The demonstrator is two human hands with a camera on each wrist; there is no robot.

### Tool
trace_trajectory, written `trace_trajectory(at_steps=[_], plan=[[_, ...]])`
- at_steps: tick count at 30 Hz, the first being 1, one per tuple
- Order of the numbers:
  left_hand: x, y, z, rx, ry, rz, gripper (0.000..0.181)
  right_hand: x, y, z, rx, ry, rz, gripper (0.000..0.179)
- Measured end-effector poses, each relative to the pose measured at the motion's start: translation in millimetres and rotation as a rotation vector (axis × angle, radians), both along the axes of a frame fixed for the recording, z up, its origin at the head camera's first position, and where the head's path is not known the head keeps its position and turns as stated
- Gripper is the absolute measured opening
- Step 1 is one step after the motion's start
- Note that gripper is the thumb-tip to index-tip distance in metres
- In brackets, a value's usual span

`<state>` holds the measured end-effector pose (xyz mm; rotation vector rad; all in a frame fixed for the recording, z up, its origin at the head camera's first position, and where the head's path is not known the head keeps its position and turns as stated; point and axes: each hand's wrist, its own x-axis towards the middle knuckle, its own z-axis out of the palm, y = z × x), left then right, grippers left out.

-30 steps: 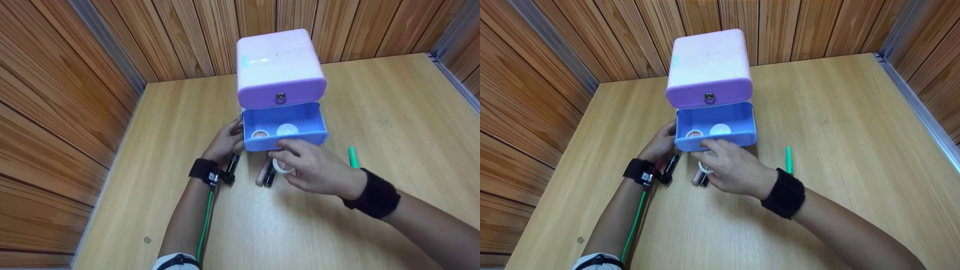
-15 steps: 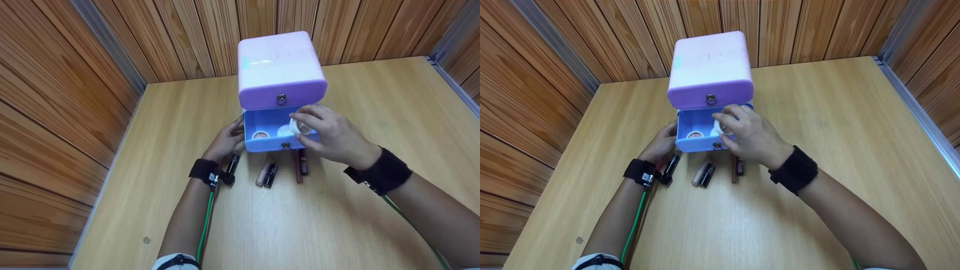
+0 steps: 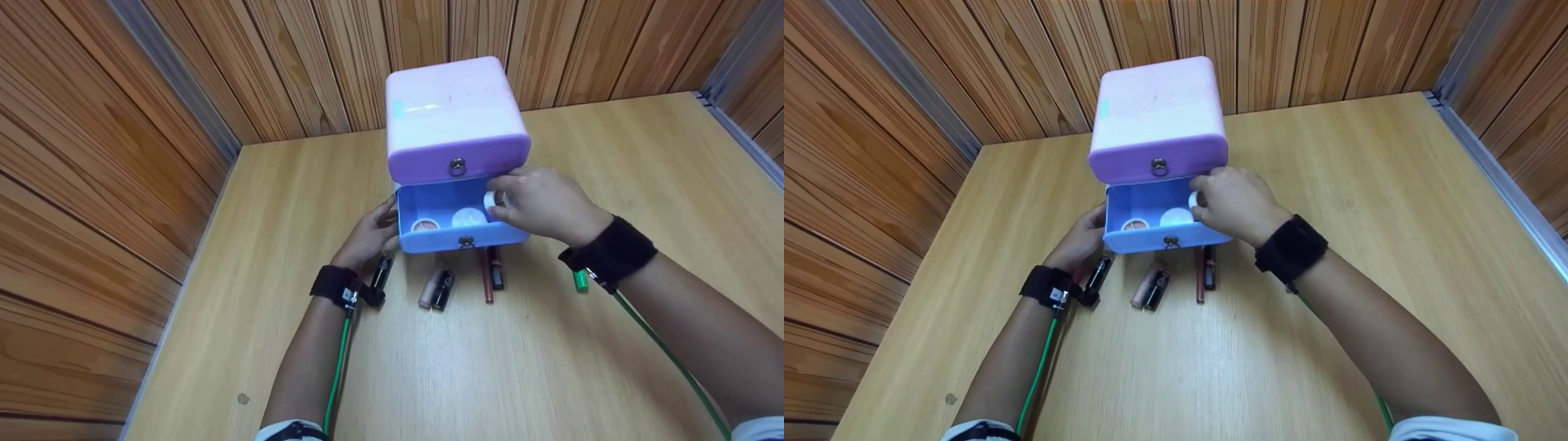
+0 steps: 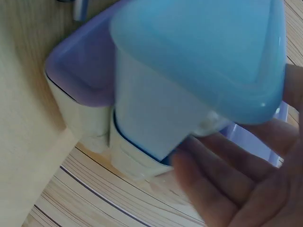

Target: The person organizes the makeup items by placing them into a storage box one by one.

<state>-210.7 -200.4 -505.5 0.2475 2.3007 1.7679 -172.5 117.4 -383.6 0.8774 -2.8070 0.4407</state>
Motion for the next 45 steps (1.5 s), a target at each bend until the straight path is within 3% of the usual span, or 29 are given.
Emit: trace_trajectory(at_steps=[6,10,24,31,39,45], plan=[[-1.2,-3.1,-0.6,0.012,0.014,-0.008,0.063,-8.3,-9,5.5,0.052,-0.23,-0.065,0.035],[-1.7,-3.2,1.1,0.016,0.016,-0.001,0.064,-14.4,-14,10.2,0.08,-0.32,-0.081,0.032],[-3.0,-2.9,4.1,-0.013,0.036,-0.003,0.064,-21.9,-24,15.4,0.195,-0.366,-0.092,0.01],[-2.8,-3.5,3.9,0.013,0.01,0.019,0.063,-27.4,-27,15.5,0.246,-0.396,-0.043,0.024],[-2.0,0.4,3.4,0.054,0.002,0.009,0.064,-27.6,-24,15.9,0.267,-0.394,-0.028,0.021],[-2.8,-0.5,4.0,0.018,0.032,-0.003,0.063,-24.1,-25,18.1,0.274,-0.357,-0.044,0.028]])
